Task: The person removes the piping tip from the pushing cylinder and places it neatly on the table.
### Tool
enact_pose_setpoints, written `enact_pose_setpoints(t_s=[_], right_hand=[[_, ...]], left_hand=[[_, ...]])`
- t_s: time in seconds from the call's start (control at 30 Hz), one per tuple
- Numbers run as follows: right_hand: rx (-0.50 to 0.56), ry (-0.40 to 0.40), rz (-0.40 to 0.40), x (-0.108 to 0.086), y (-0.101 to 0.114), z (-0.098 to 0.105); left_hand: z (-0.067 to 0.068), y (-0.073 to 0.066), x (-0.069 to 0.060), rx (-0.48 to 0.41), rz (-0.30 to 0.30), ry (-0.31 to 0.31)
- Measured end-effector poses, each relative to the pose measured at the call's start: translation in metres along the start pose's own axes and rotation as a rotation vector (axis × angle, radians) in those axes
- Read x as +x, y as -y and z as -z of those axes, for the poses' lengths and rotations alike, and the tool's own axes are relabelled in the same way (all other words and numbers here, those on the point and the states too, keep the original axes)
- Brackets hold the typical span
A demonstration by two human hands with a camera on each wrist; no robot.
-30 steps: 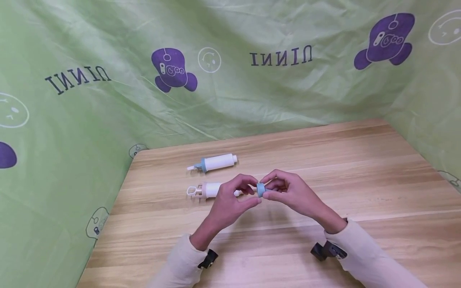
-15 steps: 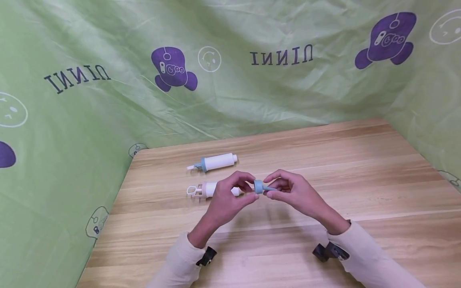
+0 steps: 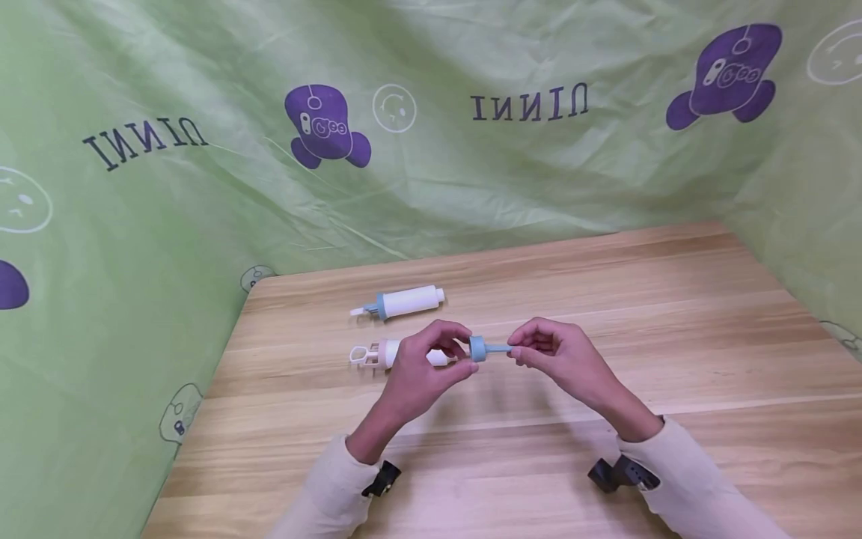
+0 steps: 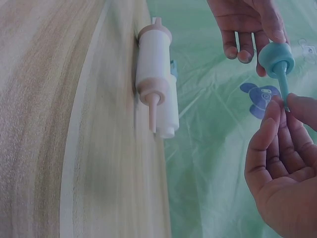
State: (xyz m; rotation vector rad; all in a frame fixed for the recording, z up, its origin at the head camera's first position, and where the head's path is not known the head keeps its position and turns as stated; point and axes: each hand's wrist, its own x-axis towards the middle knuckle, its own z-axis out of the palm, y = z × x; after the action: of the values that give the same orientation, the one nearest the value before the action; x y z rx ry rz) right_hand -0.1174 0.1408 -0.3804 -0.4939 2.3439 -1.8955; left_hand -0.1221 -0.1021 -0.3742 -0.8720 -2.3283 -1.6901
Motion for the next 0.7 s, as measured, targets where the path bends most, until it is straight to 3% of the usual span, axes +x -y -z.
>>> enact_pose_setpoints(t_s=[0.23, 0.7], right_hand=[[0.003, -0.033, -0.028, -0.0015, 0.0027, 0.0004], [0.011, -0.035, 0.011, -0.0011, 0.0049, -0.0015]], left_hand=[[-0.0004, -0.0004, -0.0016, -0.012, 0.008, 0.001], [-0.0007, -0.0001, -0.0019, -0.016, 0.006, -0.007]])
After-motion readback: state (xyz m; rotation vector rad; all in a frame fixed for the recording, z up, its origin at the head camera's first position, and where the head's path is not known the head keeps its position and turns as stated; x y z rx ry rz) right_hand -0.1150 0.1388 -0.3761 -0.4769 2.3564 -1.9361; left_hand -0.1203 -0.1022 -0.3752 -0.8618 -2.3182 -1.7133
